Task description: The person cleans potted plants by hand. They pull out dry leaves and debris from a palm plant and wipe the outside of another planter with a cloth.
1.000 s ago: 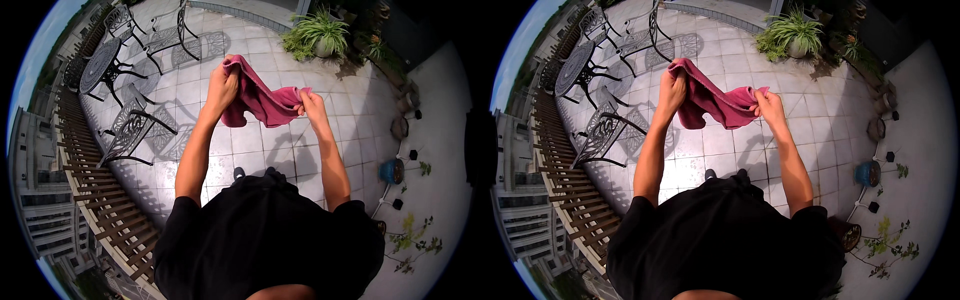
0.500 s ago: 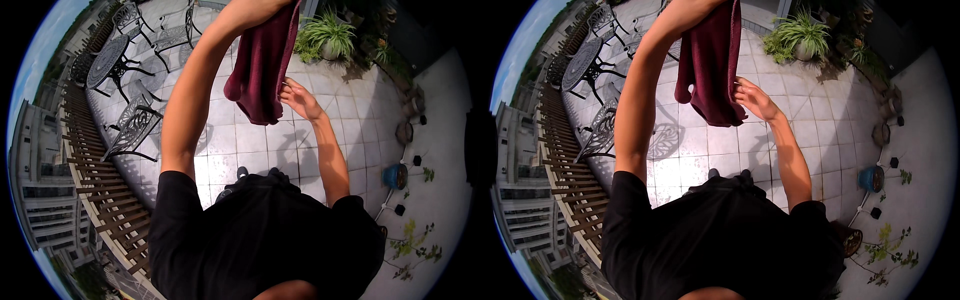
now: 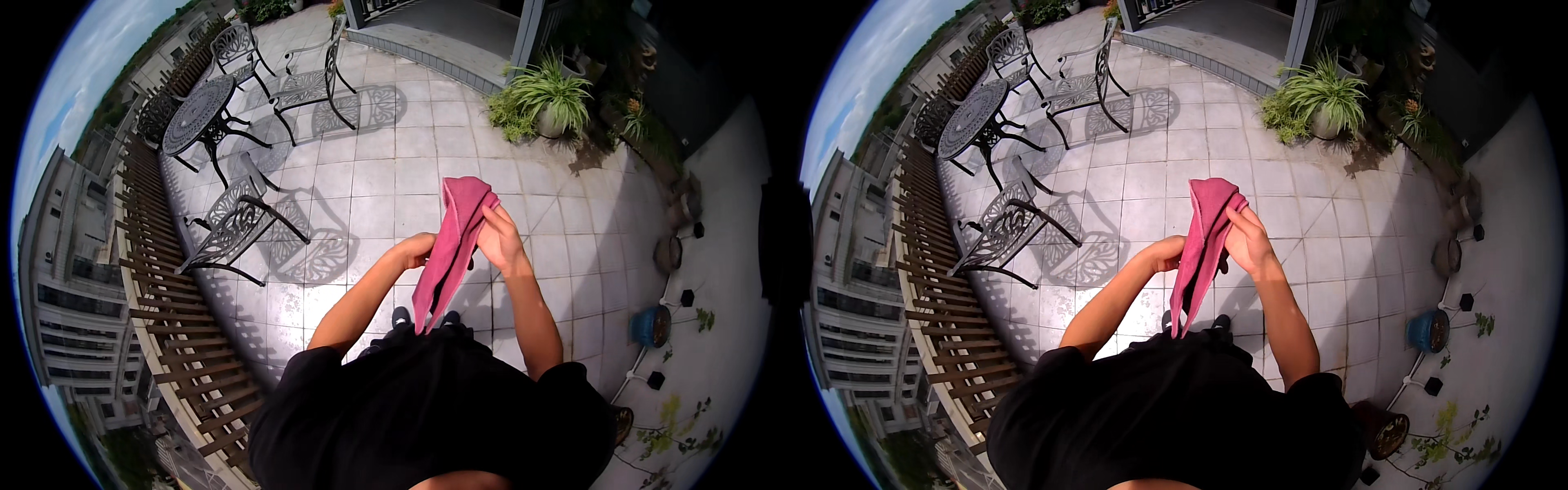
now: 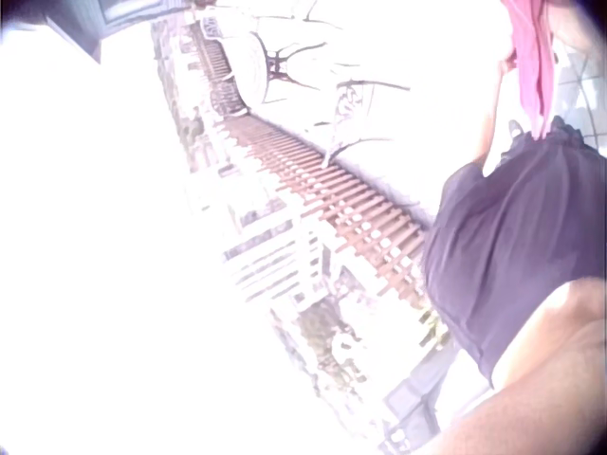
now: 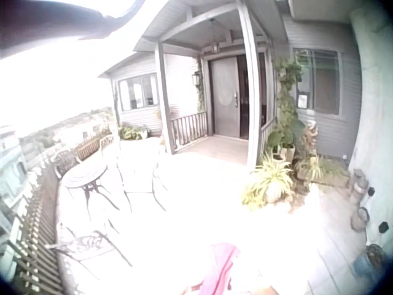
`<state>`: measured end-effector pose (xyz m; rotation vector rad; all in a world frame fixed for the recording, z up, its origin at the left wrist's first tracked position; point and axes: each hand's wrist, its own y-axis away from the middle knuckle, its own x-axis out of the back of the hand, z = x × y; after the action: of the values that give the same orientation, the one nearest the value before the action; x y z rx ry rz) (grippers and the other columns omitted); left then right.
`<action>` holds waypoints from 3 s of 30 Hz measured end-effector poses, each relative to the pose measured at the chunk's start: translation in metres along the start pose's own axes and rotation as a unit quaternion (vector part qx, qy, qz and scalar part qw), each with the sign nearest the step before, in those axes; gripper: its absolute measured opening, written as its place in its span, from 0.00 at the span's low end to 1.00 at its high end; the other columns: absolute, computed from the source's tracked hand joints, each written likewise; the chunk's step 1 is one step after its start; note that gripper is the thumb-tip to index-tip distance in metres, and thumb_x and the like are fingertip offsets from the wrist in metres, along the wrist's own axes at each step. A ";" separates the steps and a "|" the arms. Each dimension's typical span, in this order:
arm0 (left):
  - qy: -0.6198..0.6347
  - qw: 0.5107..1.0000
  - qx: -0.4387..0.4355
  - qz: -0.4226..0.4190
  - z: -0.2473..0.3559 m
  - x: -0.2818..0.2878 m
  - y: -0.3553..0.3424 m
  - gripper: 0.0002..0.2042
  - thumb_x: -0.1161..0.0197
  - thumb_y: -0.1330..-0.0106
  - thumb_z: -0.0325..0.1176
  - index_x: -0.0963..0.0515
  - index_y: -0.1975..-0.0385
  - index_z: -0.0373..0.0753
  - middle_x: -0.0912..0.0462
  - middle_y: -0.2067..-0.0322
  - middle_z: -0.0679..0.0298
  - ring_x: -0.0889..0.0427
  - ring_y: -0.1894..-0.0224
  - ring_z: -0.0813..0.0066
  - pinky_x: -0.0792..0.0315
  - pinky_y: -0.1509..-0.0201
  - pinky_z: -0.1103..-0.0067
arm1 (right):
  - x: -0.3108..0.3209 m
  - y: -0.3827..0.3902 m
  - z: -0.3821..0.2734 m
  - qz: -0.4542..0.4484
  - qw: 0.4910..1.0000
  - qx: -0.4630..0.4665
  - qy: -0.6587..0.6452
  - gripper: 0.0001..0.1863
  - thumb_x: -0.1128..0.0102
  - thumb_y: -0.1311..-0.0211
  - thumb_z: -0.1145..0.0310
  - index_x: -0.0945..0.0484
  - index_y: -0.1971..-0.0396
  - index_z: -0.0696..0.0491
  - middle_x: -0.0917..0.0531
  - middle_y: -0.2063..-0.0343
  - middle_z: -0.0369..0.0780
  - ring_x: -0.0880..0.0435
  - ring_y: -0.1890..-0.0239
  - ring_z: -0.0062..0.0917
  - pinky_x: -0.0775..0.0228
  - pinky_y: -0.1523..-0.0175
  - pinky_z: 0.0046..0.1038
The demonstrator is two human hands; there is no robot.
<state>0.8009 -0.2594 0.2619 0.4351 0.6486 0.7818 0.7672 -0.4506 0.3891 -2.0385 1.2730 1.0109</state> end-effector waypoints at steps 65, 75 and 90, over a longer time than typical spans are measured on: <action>-0.212 0.742 -0.343 0.536 0.746 0.676 -0.275 0.18 0.38 0.44 0.43 0.28 0.80 0.32 0.24 0.85 0.62 0.27 0.81 0.79 0.31 0.73 0.78 | 0.243 -1.038 -0.293 0.122 0.836 0.066 0.531 0.15 0.47 0.38 0.59 0.22 0.63 0.57 0.19 0.78 0.34 0.20 0.74 0.17 0.27 0.70 0.19; -0.178 0.739 -0.263 0.595 0.914 0.818 -0.408 0.21 0.43 0.50 0.43 0.25 0.88 0.25 0.24 0.88 0.47 0.19 0.80 0.59 0.27 0.71 0.70 | 0.233 -1.307 -0.255 0.126 0.580 0.135 0.793 0.18 0.49 0.45 0.57 0.23 0.74 0.60 0.21 0.76 0.53 0.22 0.68 0.49 0.32 0.63 0.38; -0.489 0.539 -0.491 0.480 1.120 0.941 -0.427 0.15 0.49 0.39 0.31 0.25 0.54 0.37 0.32 0.51 0.55 0.36 0.47 0.59 0.43 0.42 0.69 | 0.208 -1.597 -0.299 -0.237 0.910 0.028 0.338 0.16 0.51 0.36 0.71 0.33 0.50 0.61 0.24 0.56 0.39 0.27 0.53 0.17 0.37 0.46 0.22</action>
<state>2.2784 0.0450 0.4763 0.0540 -1.2671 1.5707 2.3687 -0.1162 0.4672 -2.5768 0.9817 0.0273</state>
